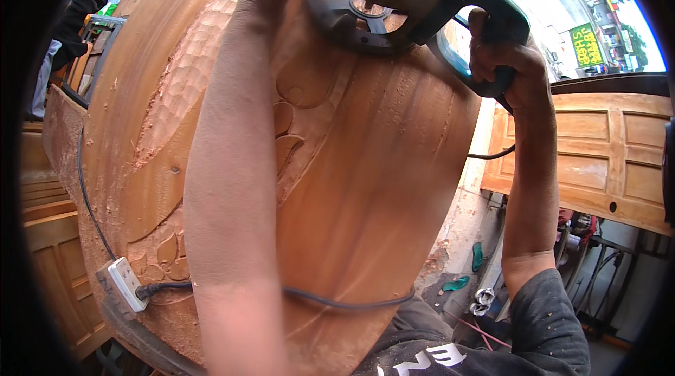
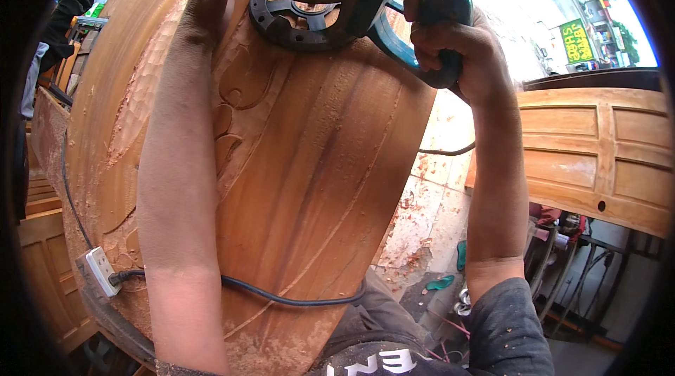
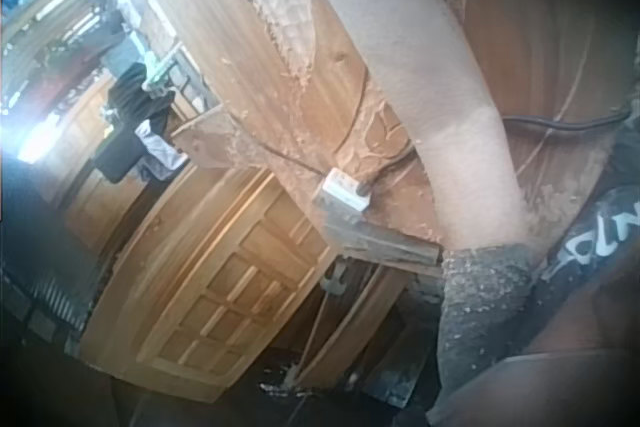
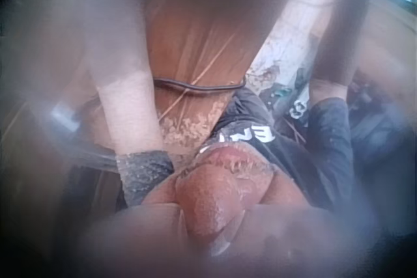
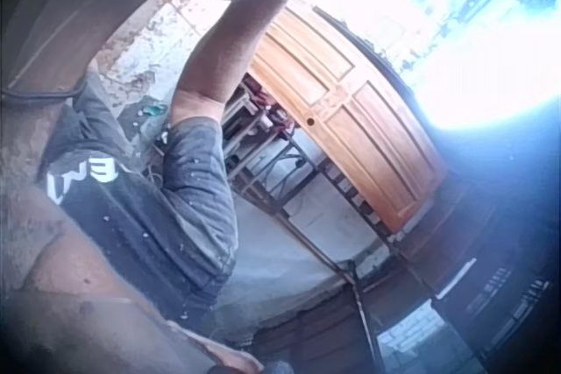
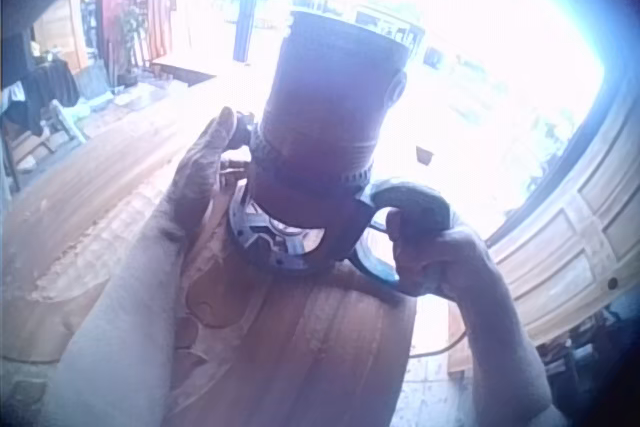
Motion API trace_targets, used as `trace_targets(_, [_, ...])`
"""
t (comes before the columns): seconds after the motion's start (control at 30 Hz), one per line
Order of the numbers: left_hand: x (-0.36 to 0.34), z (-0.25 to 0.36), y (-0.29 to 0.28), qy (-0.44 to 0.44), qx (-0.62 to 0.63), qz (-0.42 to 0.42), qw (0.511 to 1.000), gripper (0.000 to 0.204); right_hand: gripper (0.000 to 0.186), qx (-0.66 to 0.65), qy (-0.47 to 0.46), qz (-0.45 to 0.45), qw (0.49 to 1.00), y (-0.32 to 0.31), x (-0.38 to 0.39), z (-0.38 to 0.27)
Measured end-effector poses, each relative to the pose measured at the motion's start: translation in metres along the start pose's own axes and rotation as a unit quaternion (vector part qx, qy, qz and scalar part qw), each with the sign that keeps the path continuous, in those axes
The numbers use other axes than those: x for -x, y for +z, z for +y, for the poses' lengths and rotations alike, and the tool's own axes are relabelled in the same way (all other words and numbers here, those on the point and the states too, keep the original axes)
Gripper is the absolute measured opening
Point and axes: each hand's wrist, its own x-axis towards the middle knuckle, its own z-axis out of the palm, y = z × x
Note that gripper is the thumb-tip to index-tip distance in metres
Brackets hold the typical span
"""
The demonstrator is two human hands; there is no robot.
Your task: The person uses a handheld router to carve decorative floral patterns into a large, curved wooden surface.
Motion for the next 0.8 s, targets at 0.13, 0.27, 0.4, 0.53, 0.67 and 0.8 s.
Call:
trace_targets(0.13, [-0.008,-0.003,-0.009,-0.009,-0.006,-0.002,1.000,0.055,0.031,-0.004,-0.001,0.003,1.000,0.003,0.001,0.000])
trace_targets(0.27, [-0.008,-0.008,-0.010,-0.030,0.024,0.013,0.999,0.054,0.030,-0.008,-0.001,-0.009,1.000,0.001,0.000,0.001])
trace_targets(0.4, [-0.011,-0.015,-0.022,0.029,0.005,-0.018,0.999,0.056,0.031,-0.021,0.001,-0.016,1.000,0.002,0.000,0.001])
trace_targets(0.53, [0.004,-0.011,-0.003,0.030,-0.011,0.011,0.999,0.063,0.031,-0.031,0.010,0.004,0.999,0.003,0.004,0.000])
trace_targets(0.67, [-0.006,-0.008,-0.018,0.036,-0.025,-0.028,0.999,0.068,0.030,-0.039,0.006,-0.004,0.999,0.006,0.003,-0.001])
trace_targets(0.8, [0.003,-0.011,-0.002,0.029,-0.040,0.018,0.999,0.074,0.030,-0.030,0.005,-0.003,1.000,0.002,0.006,0.000])
